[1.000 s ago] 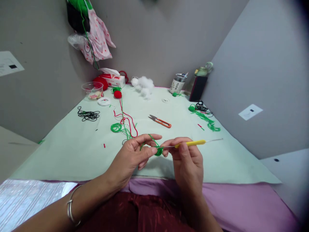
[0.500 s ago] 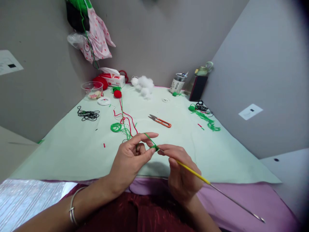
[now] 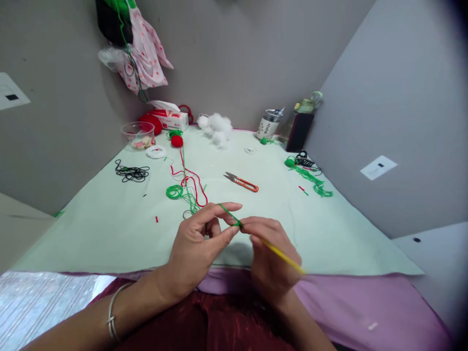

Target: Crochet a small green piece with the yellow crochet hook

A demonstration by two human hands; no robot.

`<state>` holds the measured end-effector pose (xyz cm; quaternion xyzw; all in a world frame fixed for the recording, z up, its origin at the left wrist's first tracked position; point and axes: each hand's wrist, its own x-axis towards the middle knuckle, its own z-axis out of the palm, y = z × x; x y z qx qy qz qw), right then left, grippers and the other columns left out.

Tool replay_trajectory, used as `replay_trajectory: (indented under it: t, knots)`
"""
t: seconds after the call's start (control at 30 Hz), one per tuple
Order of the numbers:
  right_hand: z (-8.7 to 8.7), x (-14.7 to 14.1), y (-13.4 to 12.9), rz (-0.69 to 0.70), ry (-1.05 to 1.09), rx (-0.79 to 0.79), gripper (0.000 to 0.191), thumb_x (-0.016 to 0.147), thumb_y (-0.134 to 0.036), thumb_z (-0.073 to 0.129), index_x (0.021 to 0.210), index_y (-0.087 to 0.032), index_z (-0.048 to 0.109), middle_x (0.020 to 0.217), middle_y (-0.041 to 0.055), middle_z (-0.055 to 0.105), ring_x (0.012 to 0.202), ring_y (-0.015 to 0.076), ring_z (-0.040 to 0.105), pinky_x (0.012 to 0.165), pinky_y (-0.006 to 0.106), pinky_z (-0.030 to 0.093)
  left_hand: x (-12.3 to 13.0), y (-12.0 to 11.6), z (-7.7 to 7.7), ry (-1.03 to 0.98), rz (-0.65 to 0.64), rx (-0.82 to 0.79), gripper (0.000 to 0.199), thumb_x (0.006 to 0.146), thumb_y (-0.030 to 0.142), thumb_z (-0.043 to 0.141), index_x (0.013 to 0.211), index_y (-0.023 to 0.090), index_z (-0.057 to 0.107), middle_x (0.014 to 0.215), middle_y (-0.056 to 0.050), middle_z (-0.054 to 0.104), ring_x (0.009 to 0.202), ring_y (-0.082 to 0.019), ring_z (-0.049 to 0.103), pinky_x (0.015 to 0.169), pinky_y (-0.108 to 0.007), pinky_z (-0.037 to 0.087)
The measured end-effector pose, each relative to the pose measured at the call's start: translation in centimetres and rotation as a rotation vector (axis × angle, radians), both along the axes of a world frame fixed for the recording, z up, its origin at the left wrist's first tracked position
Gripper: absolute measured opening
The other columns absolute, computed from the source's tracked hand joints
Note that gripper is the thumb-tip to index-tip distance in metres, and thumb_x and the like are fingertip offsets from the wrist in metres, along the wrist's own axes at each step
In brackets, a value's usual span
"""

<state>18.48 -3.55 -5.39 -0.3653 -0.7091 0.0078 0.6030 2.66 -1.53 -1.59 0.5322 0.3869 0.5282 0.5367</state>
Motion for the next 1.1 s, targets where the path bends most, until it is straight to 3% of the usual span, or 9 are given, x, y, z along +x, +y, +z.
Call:
replay_trajectory:
  t: [0.1, 0.2, 0.27, 0.37, 0.43, 0.63, 0.8, 0.93, 1.1]
  knots:
    - [-0.8, 0.0, 0.0, -0.162, -0.222, 0.132, 0.038, 0.096, -0.003, 0.064, 0.127, -0.023, 0.074, 0.113, 0.0091, 0.074, 0.104, 0.0213, 0.073, 0.082, 0.033, 0.062, 0.0, 0.3, 0.4, -0.172, -0.169, -0.305, 0.043, 0.082, 0.027, 0.087, 0.124, 0.023, 0.078, 0.076, 0.007, 0.059, 0.046, -0.001, 0.031, 0.043, -0.018, 0.024]
    - [-0.5, 0.0, -0.1, -0.143, -0.094, 0.105, 0.037, 0.098, -0.004, 0.061, 0.125, -0.025, 0.075, 0.111, 0.0077, 0.074, 0.101, 0.0213, 0.072, 0.081, 0.035, 0.062, -0.4, 0.7, 0.8, -0.304, -0.306, -0.489, 0.046, 0.085, 0.03, 0.086, 0.128, 0.018, 0.076, 0.061, 0.012, 0.044, 0.042, -0.001, 0.019, 0.041, -0.018, 0.016]
    - [0.2, -0.2, -0.2, -0.057, 0.14, -0.001, 0.031, 0.101, -0.007, 0.057, 0.117, -0.025, 0.076, 0.098, 0.0048, 0.075, 0.087, 0.0191, 0.071, 0.073, 0.034, 0.059, -0.7, 1.0, 1.0, -0.336, -0.302, -0.491, 0.039, 0.084, 0.025, 0.086, 0.121, 0.017, 0.078, 0.059, 0.012, 0.04, 0.042, 0.0, 0.017, 0.041, -0.017, 0.014]
    - [1.3, -0.5, -0.1, 0.096, 0.463, -0.186, 0.024, 0.105, -0.016, 0.055, 0.103, -0.025, 0.077, 0.086, 0.0024, 0.072, 0.073, 0.0159, 0.065, 0.064, 0.031, 0.054, -0.9, 1.1, 1.0, -0.339, -0.262, -0.44, 0.031, 0.083, 0.022, 0.085, 0.114, 0.019, 0.082, 0.074, 0.007, 0.054, 0.043, 0.002, 0.02, 0.041, -0.019, 0.013]
    - [1.5, -0.6, 0.1, 0.192, 0.562, -0.289, 0.022, 0.106, -0.02, 0.056, 0.099, -0.025, 0.077, 0.087, 0.002, 0.072, 0.072, 0.0148, 0.064, 0.065, 0.03, 0.054, -0.9, 1.0, 0.9, -0.31, -0.283, -0.415, 0.031, 0.083, 0.025, 0.085, 0.114, 0.021, 0.082, 0.082, 0.004, 0.061, 0.044, 0.002, 0.024, 0.041, -0.019, 0.014]
    - [1.2, -1.0, 0.3, 0.187, 0.511, -0.34, 0.02, 0.105, -0.021, 0.059, 0.101, -0.026, 0.078, 0.087, 0.0003, 0.072, 0.077, 0.0139, 0.066, 0.07, 0.028, 0.054, -0.4, 0.7, 0.4, -0.211, -0.267, -0.354, 0.038, 0.082, 0.032, 0.089, 0.118, 0.022, 0.081, 0.087, 0.002, 0.064, 0.046, 0.001, 0.037, 0.043, -0.019, 0.02]
    - [1.4, -0.5, 0.5, 0.29, 0.638, -0.346, 0.019, 0.104, -0.024, 0.061, 0.098, -0.025, 0.079, 0.085, 0.0006, 0.071, 0.074, 0.0133, 0.067, 0.069, 0.028, 0.055, -0.9, 1.1, 1.1, -0.267, -0.374, -0.465, 0.06, 0.08, 0.027, 0.091, 0.137, 0.024, 0.071, 0.087, 0.005, 0.06, 0.042, 0.004, 0.026, 0.041, -0.019, 0.014]
    - [2.0, 0.5, 1.0, 0.409, 0.808, -0.473, 0.022, 0.103, -0.031, 0.062, 0.09, -0.021, 0.077, 0.08, 0.0014, 0.068, 0.064, 0.0117, 0.063, 0.06, 0.025, 0.054, -1.5, 1.4, 1.1, -0.32, -0.532, -0.51, 0.046, 0.082, 0.025, 0.089, 0.127, 0.023, 0.078, 0.082, 0.006, 0.055, 0.043, 0.004, 0.02, 0.04, -0.018, 0.01]
    - [2.5, 0.4, 1.3, 0.554, 0.827, -0.7, 0.025, 0.1, -0.04, 0.065, 0.085, -0.021, 0.07, 0.071, -0.0003, 0.062, 0.055, 0.0109, 0.052, 0.051, 0.023, 0.048, -1.2, 1.4, 0.9, -0.336, -0.512, -0.449, 0.038, 0.079, 0.026, 0.091, 0.115, 0.024, 0.082, 0.079, 0.004, 0.059, 0.045, 0.002, 0.023, 0.041, -0.019, 0.012]
